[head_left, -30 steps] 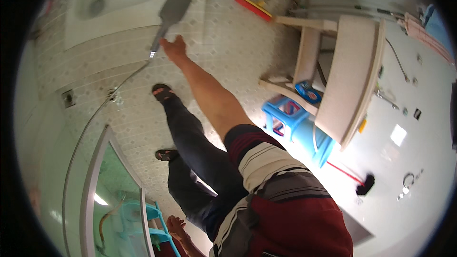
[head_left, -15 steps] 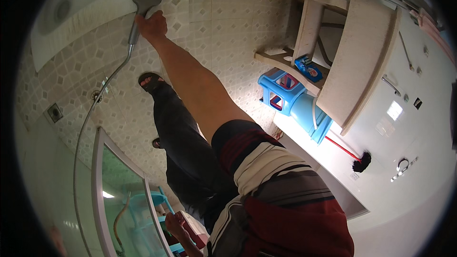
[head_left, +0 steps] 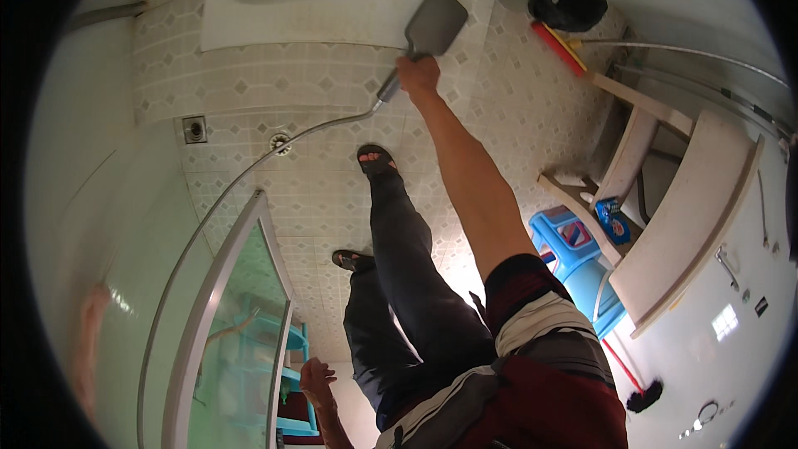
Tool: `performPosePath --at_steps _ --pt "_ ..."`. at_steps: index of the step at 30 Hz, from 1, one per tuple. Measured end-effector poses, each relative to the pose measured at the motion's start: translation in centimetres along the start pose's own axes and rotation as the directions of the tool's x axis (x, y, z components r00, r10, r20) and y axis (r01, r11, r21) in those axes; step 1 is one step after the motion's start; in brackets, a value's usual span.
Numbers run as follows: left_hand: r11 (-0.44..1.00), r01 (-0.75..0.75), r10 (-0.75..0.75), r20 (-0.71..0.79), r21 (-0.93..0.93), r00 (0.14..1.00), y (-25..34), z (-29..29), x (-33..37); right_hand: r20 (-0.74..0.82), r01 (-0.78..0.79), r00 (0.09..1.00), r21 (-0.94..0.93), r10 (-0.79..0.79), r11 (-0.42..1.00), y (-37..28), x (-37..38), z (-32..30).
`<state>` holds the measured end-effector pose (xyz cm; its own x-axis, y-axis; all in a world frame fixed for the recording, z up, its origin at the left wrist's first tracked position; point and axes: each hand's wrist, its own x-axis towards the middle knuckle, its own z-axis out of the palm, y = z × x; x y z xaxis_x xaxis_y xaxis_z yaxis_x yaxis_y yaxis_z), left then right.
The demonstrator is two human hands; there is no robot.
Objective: The person cleans the glass door of a shower enclosure using a handheld shower head to spray water and a hand to wipe the surface. They move around the door, cleaning different sections, and briefly open the door to clean the frame.
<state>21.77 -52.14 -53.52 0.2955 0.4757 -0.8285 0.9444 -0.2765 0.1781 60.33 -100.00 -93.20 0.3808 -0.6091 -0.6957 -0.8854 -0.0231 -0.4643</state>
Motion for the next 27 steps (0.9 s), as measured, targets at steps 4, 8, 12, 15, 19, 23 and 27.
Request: performPosePath --at_steps 4,8,12,15,19,23,27 --pt "0.957 0.132 -0.139 -0.011 -0.26 0.99 2.9 1.6 -3.9 0.0 0.353 0.935 -0.08 -0.355 0.932 -4.3 -10.6 -3.3" --pt "0.947 0.04 -0.047 -0.015 -0.319 0.999 5.4 1.0 -5.7 -0.016 0.584 0.812 0.04 -0.584 0.811 -6.9 -20.9 -8.6" --pt "0.892 -0.041 -0.004 -0.098 -0.45 0.995 10.9 -1.6 -10.9 0.096 0.573 0.759 0.369 -0.644 0.731 -14.8 -38.8 -13.3" --pt "0.805 -0.282 0.191 -0.222 -0.521 0.956 12.5 -3.9 -14.5 0.196 0.698 0.55 0.425 -0.812 0.576 -17.7 -49.3 -14.6" --pt "0.58 -0.483 0.325 -0.357 -0.656 0.876 16.8 -8.2 -20.3 0.38 0.874 0.044 0.433 -0.924 0.22 -21.1 -61.0 -16.5" --pt "0.425 -0.771 0.563 -0.529 -0.474 0.635 18.5 -14.4 -26.9 0.385 0.836 -0.373 0.534 -0.844 -0.126 -22.4 -71.4 -17.8" --pt "0.076 -0.821 0.495 -0.693 -0.566 0.524 16.5 -17.2 -29.0 0.351 0.695 -0.609 0.668 -0.711 -0.265 -21.9 -78.6 -17.2"
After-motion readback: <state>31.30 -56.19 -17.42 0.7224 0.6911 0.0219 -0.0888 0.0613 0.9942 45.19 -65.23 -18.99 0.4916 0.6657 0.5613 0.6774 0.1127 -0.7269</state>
